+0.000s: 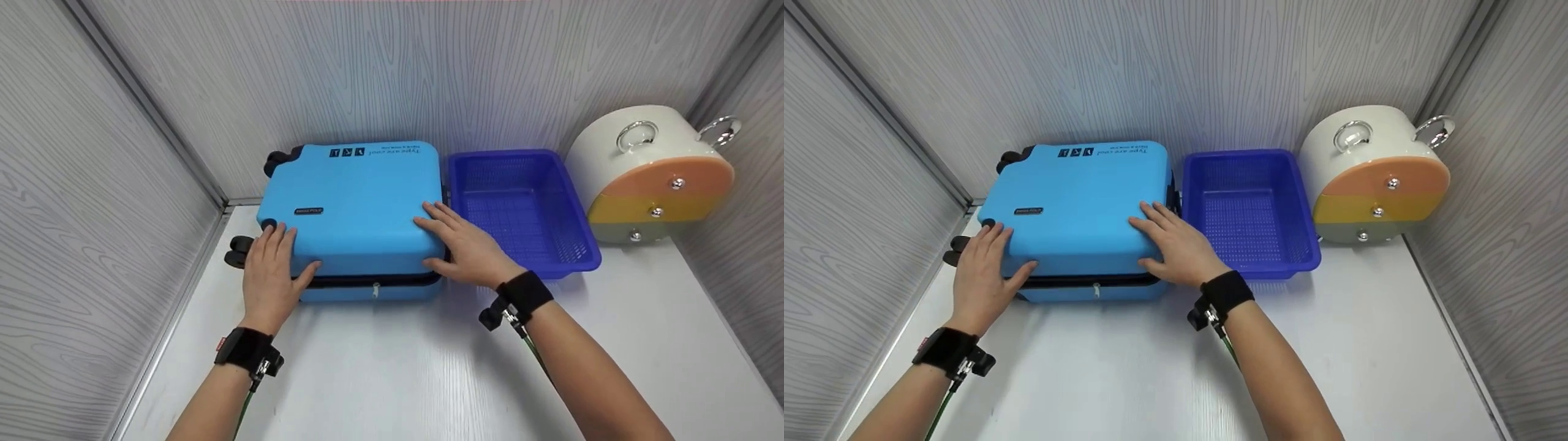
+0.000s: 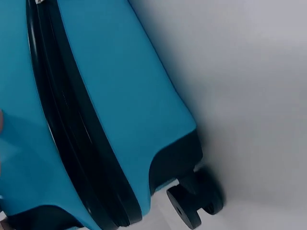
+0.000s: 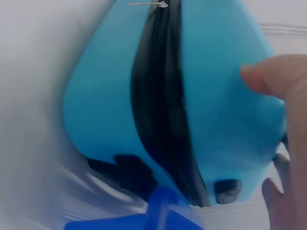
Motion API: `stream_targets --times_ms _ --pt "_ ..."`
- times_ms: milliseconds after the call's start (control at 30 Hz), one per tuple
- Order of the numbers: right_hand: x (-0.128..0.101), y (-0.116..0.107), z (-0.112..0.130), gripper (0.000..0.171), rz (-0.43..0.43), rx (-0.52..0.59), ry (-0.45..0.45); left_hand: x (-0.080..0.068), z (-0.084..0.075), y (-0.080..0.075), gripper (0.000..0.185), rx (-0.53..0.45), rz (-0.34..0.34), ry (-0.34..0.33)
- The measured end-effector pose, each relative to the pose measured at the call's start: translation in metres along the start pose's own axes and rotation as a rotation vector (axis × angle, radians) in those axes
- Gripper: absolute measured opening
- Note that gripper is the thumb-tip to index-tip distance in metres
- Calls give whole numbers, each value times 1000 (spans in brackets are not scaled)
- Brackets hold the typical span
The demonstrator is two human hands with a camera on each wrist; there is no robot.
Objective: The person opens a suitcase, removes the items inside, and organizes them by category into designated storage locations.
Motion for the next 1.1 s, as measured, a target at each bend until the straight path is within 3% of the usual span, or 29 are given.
stream_targets --times_ms 167,367,567,667,767,833,867,933,1033,1100 --pt "11 4 11 82 -45 -57 -54 -5 -3 3 81 -33 -30 -11" --pt "21 15 19 103 -15 -193 -112 -9 -5 11 87 -33 -23 -2" --pt "26 16 21 103 -5 -210 -116 -9 -12 9 88 -49 -28 -16" --pt "25 18 20 102 9 -212 -98 -18 -30 6 80 -63 -76 32" --pt "25 20 20 101 16 -208 -85 -35 -61 9 56 -77 -113 132" --pt "25 21 21 100 10 -207 -84 -44 -78 20 35 -136 -50 145" --pt "25 21 21 100 3 -206 -86 -48 -83 29 27 -208 26 115" --pt "25 20 21 99 -11 -206 -86 -55 -87 56 23 -432 241 -35" --pt "26 19 21 99 -21 -202 -83 -72 -87 97 39 -825 516 -390" --pt "26 19 21 98 -21 -196 -84 -79 -89 112 52 -1026 595 -572"
Point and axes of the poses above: each hand's wrist, its own x-axis towards the middle knuckle, its own y-axis out of the palm, z = x × y, the point moved 10 cm from there along x, towards the middle knuckle, and after that the axes turned 9 degrees about x, right-handed, at the moved point
